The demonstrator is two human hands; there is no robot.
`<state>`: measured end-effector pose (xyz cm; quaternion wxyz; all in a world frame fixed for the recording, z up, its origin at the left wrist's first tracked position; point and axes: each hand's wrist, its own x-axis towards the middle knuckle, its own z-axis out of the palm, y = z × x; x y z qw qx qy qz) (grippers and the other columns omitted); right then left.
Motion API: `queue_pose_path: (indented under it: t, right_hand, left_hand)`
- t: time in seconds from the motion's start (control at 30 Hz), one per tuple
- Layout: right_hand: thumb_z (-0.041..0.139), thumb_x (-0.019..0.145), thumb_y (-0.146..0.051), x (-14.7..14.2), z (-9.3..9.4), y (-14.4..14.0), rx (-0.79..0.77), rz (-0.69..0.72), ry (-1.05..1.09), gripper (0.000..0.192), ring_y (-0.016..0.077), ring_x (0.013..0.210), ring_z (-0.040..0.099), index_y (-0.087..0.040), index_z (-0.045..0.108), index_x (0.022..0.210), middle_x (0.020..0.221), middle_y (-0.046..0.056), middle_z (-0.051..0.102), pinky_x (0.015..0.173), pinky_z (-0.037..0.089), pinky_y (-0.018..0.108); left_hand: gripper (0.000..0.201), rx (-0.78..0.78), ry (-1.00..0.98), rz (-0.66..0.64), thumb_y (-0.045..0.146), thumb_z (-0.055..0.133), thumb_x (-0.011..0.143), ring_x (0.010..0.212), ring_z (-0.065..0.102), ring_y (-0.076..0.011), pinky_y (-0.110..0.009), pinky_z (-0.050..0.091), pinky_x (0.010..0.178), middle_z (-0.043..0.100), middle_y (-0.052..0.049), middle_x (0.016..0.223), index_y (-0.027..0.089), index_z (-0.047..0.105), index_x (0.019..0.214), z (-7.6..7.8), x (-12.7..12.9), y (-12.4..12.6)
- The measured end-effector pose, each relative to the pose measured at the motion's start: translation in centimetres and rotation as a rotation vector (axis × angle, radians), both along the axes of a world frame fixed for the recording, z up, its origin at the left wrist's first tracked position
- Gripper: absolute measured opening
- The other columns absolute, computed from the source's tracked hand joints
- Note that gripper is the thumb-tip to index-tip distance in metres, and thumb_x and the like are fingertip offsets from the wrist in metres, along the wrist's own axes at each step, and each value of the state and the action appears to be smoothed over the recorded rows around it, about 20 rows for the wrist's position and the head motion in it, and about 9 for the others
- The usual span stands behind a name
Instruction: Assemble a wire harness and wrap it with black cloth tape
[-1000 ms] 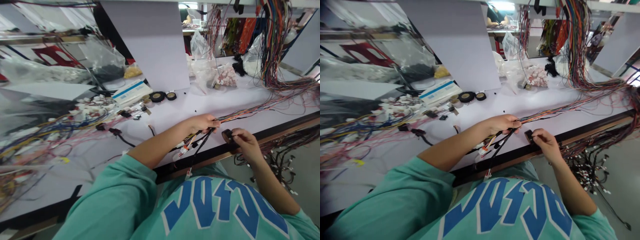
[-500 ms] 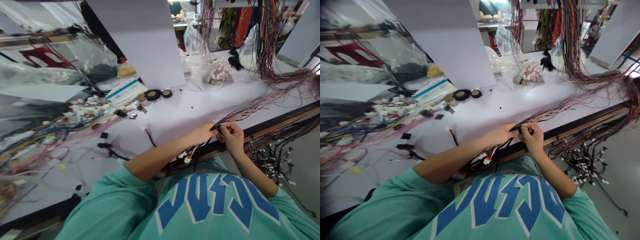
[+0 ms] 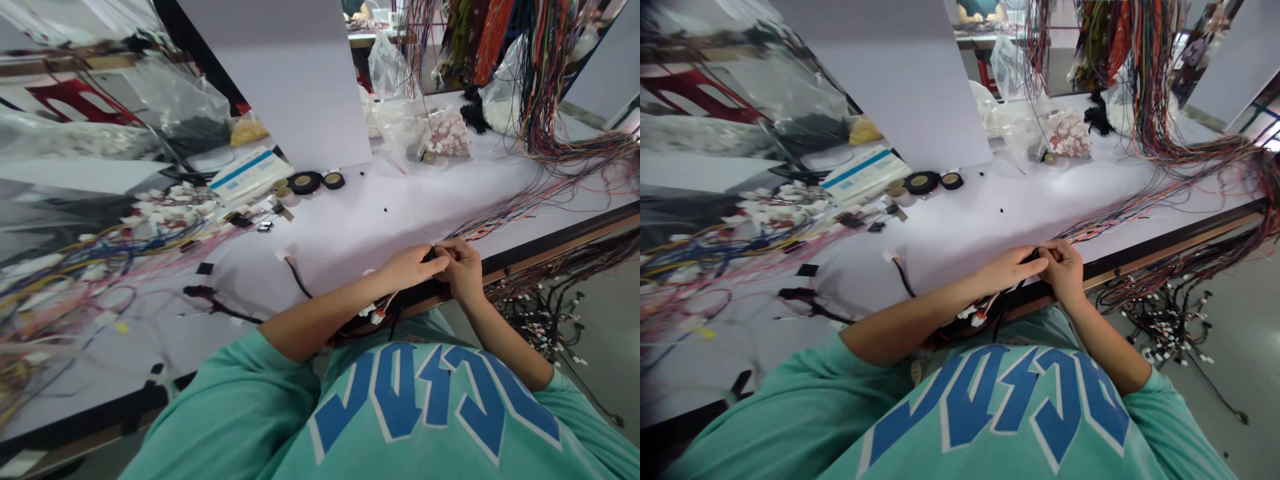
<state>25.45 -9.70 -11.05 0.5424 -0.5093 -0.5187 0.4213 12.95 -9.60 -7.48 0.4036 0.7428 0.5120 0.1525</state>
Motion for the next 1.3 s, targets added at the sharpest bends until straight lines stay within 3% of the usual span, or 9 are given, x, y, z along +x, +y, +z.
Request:
queue_pose_path:
  t: [0.13,0.23,0.33,0.5,0.63,0.83,1.03,1.2,1.3]
  right_hand:
    - [0.058,0.064,-0.024,0.2,0.4,0.8,0.031,0.045,-0.125,0.028,0.0068,0.046,0.032,-0.018,0.06,0.091,0.049,-0.01,0.032,0.048,0.028,0.022]
    - [0.052,0.072,-0.028,0.2,0.8,1.2,0.053,0.058,-0.155,0.031,0.0091,0.049,0.036,-0.02,0.055,0.102,0.054,-0.008,0.036,0.05,0.032,0.024]
    - [0.045,0.077,-0.03,0.5,1.1,0.8,0.12,0.058,-0.22,0.024,0.0109,0.056,0.043,-0.022,0.054,0.099,0.063,-0.004,0.045,0.055,0.037,0.026]
    - [0.055,0.072,-0.031,1.5,1.1,-1.4,0.108,0.048,-0.376,0.021,0.0108,0.06,0.051,-0.021,0.052,0.09,0.084,0.0,0.057,0.054,0.039,0.025]
    - [0.053,0.075,-0.036,2.1,0.6,-1.9,0.107,0.04,-0.387,0.017,0.0112,0.06,0.052,-0.02,0.052,0.082,0.078,0.0,0.059,0.055,0.04,0.025]
    - [0.048,0.079,-0.036,1.3,-1.2,0.8,0.157,0.207,-0.186,0.019,0.0135,0.068,0.055,-0.02,0.057,0.078,0.07,0.0,0.061,0.066,0.044,0.028]
    - [0.058,0.072,-0.031,-0.3,-2.5,2.2,0.196,0.095,0.025,0.012,0.0155,0.07,0.058,-0.022,0.066,0.075,0.072,0.0,0.066,0.074,0.045,0.032]
    - [0.061,0.069,-0.028,-0.9,-2.3,2.1,0.23,0.023,0.158,0.009,0.0175,0.077,0.061,-0.023,0.069,0.07,0.074,0.0,0.069,0.081,0.045,0.034]
    - [0.063,0.066,-0.027,-1.5,-2.2,2.2,0.213,-0.029,0.224,0.007,0.0165,0.074,0.06,-0.023,0.069,0.068,0.069,-0.001,0.068,0.076,0.045,0.032]
  left_hand:
    - [0.042,0.052,-0.054,0.077,0.041,0.027,0.089,0.065,0.055,-0.0147,-0.025,0.042,0.063,0.059,-0.003,0.066,0.014,0.056,0.075,-0.9,0.2,0.3]
    - [0.042,0.05,-0.167,0.136,0.04,0.026,0.089,0.053,0.048,-0.0117,-0.023,0.038,0.055,0.051,0.001,0.054,0.015,0.051,0.066,-1.3,0.3,0.7]
    - [0.037,-0.008,-0.281,0.197,0.037,0.03,0.087,0.045,0.042,-0.0085,-0.021,0.032,0.047,0.048,0.003,0.049,0.016,0.049,0.063,-1.1,0.3,0.9]
    - [0.027,-0.201,-0.356,0.326,0.03,0.036,0.084,0.029,0.028,-0.0042,-0.02,0.019,0.035,0.046,0.006,0.043,0.015,0.051,0.067,0.2,0.4,1.0]
    - [0.027,-0.231,-0.411,0.393,0.025,0.038,0.083,0.025,0.026,-0.0022,-0.019,0.016,0.032,0.045,0.006,0.043,0.015,0.048,0.06,1.5,0.4,1.2]
    - [0.021,-0.264,-0.508,0.389,0.019,0.037,0.082,0.024,0.026,-0.0019,-0.018,0.015,0.029,0.046,0.007,0.044,0.016,0.044,0.062,2.9,1.1,0.6]
    - [0.009,-0.298,-0.576,0.503,0.02,0.04,0.081,0.024,0.028,-0.0025,-0.015,0.016,0.028,0.048,0.008,0.044,0.018,0.042,0.072,2.8,1.4,-0.3]
    - [0.008,-0.55,-0.741,0.494,0.016,0.042,0.078,0.023,0.034,-0.0054,-0.018,0.022,0.027,0.055,0.002,0.045,0.015,0.048,0.073,2.9,0.7,0.4]
    - [0.017,-0.771,-0.739,0.51,0.019,0.04,0.081,0.023,0.035,-0.0064,-0.019,0.022,0.026,0.054,0.0,0.042,0.012,0.052,0.071,2.9,0.3,1.1]
